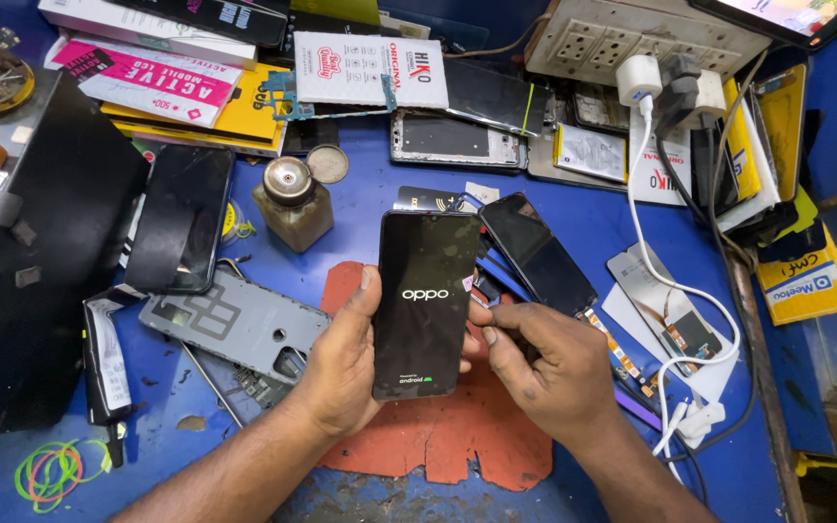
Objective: The person uses a screwdriver to adjust a smartphone, then powers it on and attempts to unlock it by entering a passcode. The person connects a charging cable, continues to interact with the lock screen, and later handles a second disassembled smartphone, inspecting its internal components.
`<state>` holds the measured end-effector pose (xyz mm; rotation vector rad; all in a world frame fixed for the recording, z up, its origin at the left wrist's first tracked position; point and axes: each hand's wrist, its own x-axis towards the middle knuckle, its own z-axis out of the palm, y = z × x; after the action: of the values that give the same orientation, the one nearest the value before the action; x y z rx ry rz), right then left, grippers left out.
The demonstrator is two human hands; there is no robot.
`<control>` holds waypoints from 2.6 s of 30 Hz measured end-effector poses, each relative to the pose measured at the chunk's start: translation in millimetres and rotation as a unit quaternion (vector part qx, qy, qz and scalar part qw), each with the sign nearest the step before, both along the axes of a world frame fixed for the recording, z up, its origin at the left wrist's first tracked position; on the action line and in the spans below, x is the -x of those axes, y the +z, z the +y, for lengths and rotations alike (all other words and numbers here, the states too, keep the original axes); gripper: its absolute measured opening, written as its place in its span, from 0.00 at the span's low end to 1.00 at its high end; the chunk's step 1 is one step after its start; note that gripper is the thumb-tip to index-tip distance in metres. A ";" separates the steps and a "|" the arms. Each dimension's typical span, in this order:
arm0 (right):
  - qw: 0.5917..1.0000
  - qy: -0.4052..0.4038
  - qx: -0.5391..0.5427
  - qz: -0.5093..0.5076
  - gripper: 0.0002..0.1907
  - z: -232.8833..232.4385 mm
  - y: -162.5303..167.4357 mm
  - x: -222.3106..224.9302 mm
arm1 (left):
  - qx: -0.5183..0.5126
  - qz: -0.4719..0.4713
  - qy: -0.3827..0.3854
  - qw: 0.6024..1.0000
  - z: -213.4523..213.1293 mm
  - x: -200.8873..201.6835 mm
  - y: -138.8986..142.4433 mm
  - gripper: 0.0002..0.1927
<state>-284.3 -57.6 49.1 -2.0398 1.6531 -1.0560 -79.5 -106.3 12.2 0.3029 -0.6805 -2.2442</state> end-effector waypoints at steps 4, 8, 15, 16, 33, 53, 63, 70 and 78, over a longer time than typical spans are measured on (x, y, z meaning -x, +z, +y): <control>1.000 0.015 0.016 -0.001 0.07 -0.5 -0.5 0.3 | 0.002 -0.003 0.004 1.000 0.9 -0.7 0.2 0.41; 1.000 -0.004 -0.023 -0.011 0.06 -0.8 -1.0 -0.3 | 0.006 -0.003 0.005 1.000 0.4 -0.4 1.0 0.41; 1.000 0.019 0.005 -0.008 0.09 -1.1 3.1 2.7 | 0.004 -0.007 0.005 1.000 -0.3 1.9 3.5 0.42; 1.000 0.024 0.009 -0.009 0.09 -0.8 3.4 2.8 | 0.003 -0.008 0.006 1.000 0.1 1.7 3.6 0.42; 1.000 0.020 0.005 -0.004 0.08 -0.3 4.9 2.6 | 0.003 0.001 0.004 1.000 1.1 2.0 3.1 0.42; 1.000 0.010 0.009 -0.006 0.09 1.6 1.6 0.7 | -0.007 0.004 0.001 1.000 1.4 1.5 2.0 0.42; 1.000 0.011 0.000 -0.012 0.09 1.9 1.5 1.5 | 0.001 0.002 0.002 1.000 1.7 1.5 2.1 0.42; 1.000 0.011 -0.011 -0.006 0.09 2.1 1.6 2.3 | -0.004 -0.005 0.004 1.000 2.0 2.1 1.7 0.42; 1.000 0.013 -0.001 -0.010 0.09 1.2 1.2 0.6 | -0.011 -0.003 0.004 1.000 2.3 1.7 1.1 0.41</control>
<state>-284.8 -56.4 50.3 -2.0378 1.6121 -1.0624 -81.2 -104.0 13.3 0.3227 -0.6574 -2.2442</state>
